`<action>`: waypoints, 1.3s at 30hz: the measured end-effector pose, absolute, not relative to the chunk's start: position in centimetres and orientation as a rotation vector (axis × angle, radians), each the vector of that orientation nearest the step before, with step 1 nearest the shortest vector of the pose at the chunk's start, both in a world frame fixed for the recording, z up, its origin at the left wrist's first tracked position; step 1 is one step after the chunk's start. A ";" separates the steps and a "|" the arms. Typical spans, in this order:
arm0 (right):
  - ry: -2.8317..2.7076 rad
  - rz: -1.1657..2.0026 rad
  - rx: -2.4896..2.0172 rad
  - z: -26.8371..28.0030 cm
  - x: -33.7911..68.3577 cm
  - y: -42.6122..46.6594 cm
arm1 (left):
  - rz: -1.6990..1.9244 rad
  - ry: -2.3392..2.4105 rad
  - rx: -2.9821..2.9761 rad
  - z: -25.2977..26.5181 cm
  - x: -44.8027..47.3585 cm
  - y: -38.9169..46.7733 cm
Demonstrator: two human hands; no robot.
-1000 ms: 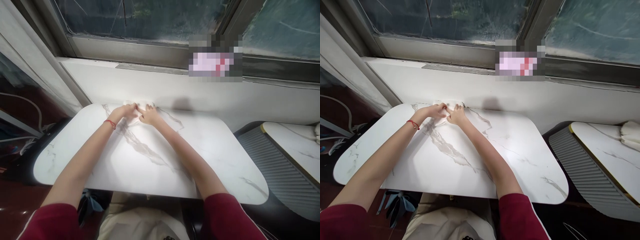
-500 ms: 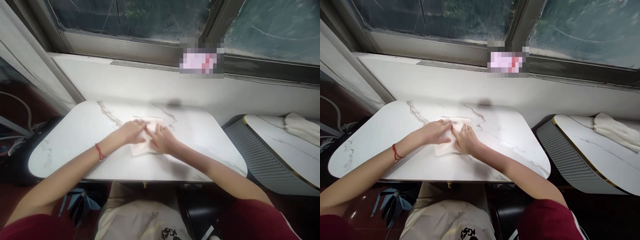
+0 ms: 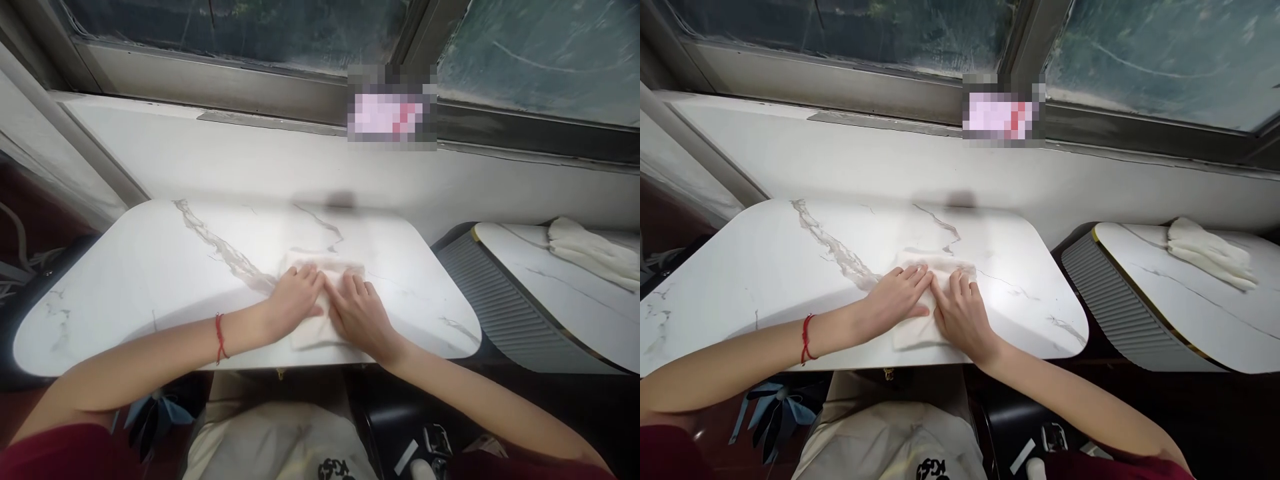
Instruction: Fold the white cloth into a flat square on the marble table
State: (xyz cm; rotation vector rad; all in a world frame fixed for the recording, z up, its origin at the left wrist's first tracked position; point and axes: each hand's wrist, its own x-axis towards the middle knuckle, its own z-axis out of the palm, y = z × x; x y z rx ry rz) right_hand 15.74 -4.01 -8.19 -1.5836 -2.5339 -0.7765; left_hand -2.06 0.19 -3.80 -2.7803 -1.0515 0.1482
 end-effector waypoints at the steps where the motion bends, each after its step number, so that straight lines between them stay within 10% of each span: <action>1: -2.527 -0.755 -1.609 -8.4 16.0 -3.2 | 0.171 -1.066 -2.784 -3.7 -1.7 0.9; 39: -2.341 -0.205 -2.197 -5.6 21.8 17.1 | -0.100 -1.481 -2.847 -5.4 8.7 19.3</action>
